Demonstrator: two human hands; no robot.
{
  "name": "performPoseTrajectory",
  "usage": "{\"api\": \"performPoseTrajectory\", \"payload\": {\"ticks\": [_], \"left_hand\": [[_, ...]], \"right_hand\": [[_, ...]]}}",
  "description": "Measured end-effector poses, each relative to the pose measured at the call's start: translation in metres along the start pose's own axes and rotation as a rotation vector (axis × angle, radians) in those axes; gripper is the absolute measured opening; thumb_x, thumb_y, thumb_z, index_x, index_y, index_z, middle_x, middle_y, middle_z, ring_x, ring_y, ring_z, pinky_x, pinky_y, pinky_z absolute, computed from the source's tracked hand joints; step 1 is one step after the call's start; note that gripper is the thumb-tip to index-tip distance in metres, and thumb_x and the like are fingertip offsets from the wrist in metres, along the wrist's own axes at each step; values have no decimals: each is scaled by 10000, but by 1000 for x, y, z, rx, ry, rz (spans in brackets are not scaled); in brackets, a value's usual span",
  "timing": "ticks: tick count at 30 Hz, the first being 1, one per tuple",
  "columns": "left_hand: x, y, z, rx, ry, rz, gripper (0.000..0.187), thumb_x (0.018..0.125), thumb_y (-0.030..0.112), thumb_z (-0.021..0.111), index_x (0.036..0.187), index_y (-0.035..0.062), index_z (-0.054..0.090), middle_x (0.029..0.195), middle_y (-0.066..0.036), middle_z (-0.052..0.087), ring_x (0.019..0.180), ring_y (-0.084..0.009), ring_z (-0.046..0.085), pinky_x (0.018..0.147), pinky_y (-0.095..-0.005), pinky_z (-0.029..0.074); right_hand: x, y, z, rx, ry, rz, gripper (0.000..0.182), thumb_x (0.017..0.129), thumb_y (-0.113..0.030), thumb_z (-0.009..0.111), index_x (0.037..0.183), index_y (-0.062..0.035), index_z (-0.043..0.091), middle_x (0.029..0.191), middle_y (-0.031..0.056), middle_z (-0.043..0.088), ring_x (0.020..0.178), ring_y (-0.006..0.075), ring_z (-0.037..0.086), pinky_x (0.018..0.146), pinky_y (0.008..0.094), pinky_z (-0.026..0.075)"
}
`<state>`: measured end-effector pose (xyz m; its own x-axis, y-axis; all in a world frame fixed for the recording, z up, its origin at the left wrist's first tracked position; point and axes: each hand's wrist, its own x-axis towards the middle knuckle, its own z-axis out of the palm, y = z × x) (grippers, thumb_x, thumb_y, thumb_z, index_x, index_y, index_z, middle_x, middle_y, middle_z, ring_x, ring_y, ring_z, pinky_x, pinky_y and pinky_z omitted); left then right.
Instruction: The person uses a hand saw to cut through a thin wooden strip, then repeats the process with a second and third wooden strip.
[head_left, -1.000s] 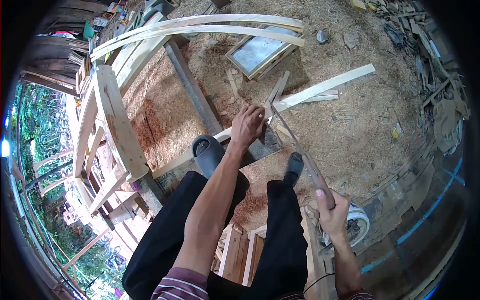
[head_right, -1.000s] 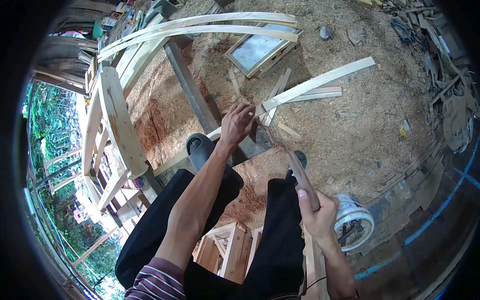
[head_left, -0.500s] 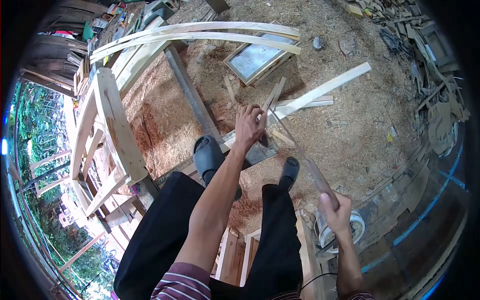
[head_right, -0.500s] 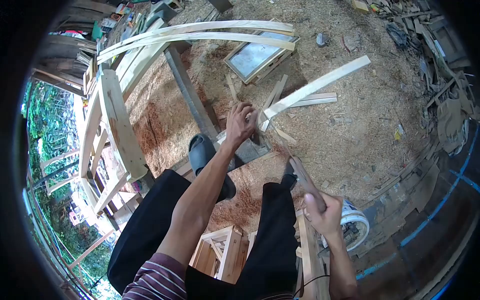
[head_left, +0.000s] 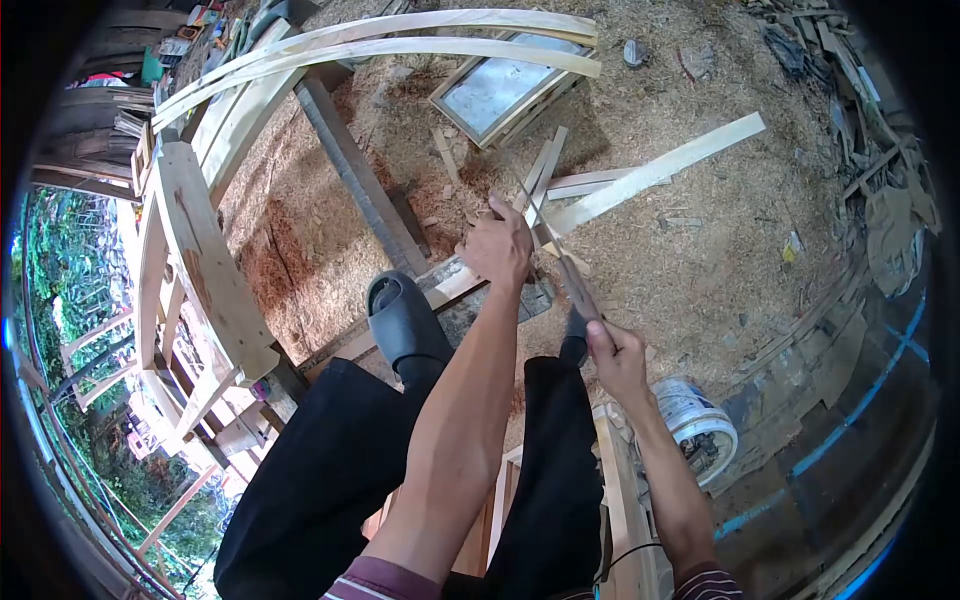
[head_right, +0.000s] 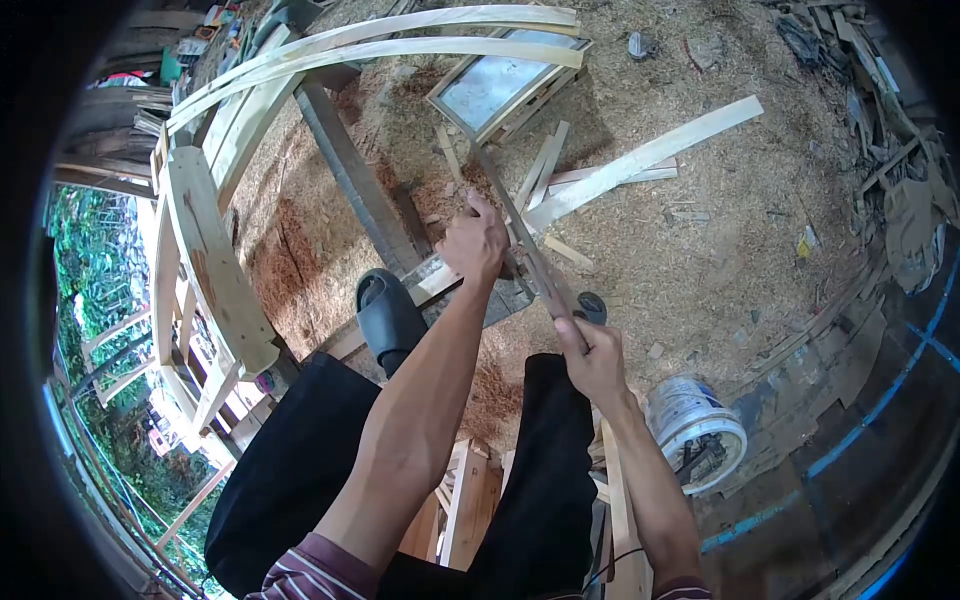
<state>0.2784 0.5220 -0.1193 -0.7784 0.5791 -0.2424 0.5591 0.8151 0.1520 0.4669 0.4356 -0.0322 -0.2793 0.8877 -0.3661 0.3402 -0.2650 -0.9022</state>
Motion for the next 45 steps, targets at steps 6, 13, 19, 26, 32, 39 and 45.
{"api": "performPoseTrajectory", "payload": {"ticks": [6, 13, 19, 26, 32, 39, 45], "left_hand": [[0, 0, 9, 84, 103, 23, 404, 849, 362, 428, 755, 100, 721, 717, -167, 672, 684, -301, 654, 757, -414, 412], [-9, 0, -5, 47, -52, -52, 384, 810, 342, 438, 726, 87, 714, 700, -157, 668, 673, -291, 653, 774, -393, 409], [2, 17, -21, 24, -149, -122, 514, 824, 391, 353, 796, 32, 721, 786, -216, 667, 772, -355, 650, 922, -397, 355], [0, 18, -18, 4, -98, -115, 460, 817, 348, 396, 828, 24, 722, 771, -217, 666, 776, -341, 647, 928, -396, 356], [-2, 20, -21, -22, -108, -102, 455, 809, 352, 395, 875, 46, 725, 787, -217, 667, 814, -347, 644, 893, -405, 365], [-7, 11, -16, 47, -76, -1, 452, 811, 362, 408, 877, 36, 714, 802, -234, 662, 789, -350, 650, 883, -416, 367], [-7, 11, -16, 1, -144, -24, 456, 814, 356, 384, 904, 40, 701, 804, -227, 665, 794, -353, 645, 918, -416, 349]], "right_hand": [[-31, -64, -17, -98, 32, 215, 299, 918, -245, 549, 842, 31, 635, 526, 149, 466, 436, 215, 483, 457, 332, 375], [14, -96, 3, -212, 96, 335, 335, 907, -268, 540, 823, 31, 664, 547, 236, 509, 512, 330, 611, 485, 375, 431], [46, -88, 16, -301, 37, 364, 507, 928, -383, 489, 736, 72, 604, 552, 245, 493, 494, 281, 551, 519, 409, 410], [-59, -135, -38, -231, 37, 515, 329, 936, -208, 510, 829, 63, 662, 487, 112, 540, 466, 100, 567, 442, 307, 423], [37, -99, 19, -319, 114, 337, 447, 911, -354, 520, 724, 35, 636, 536, 231, 515, 482, 350, 562, 502, 417, 425], [-12, -116, 1, -235, 104, 428, 468, 911, -370, 491, 756, 47, 634, 577, 274, 527, 615, 454, 580, 565, 477, 445], [-51, -163, -37, -274, -2, 635, 432, 906, -347, 517, 746, 35, 637, 548, 255, 511, 567, 431, 572, 519, 438, 426]]}}
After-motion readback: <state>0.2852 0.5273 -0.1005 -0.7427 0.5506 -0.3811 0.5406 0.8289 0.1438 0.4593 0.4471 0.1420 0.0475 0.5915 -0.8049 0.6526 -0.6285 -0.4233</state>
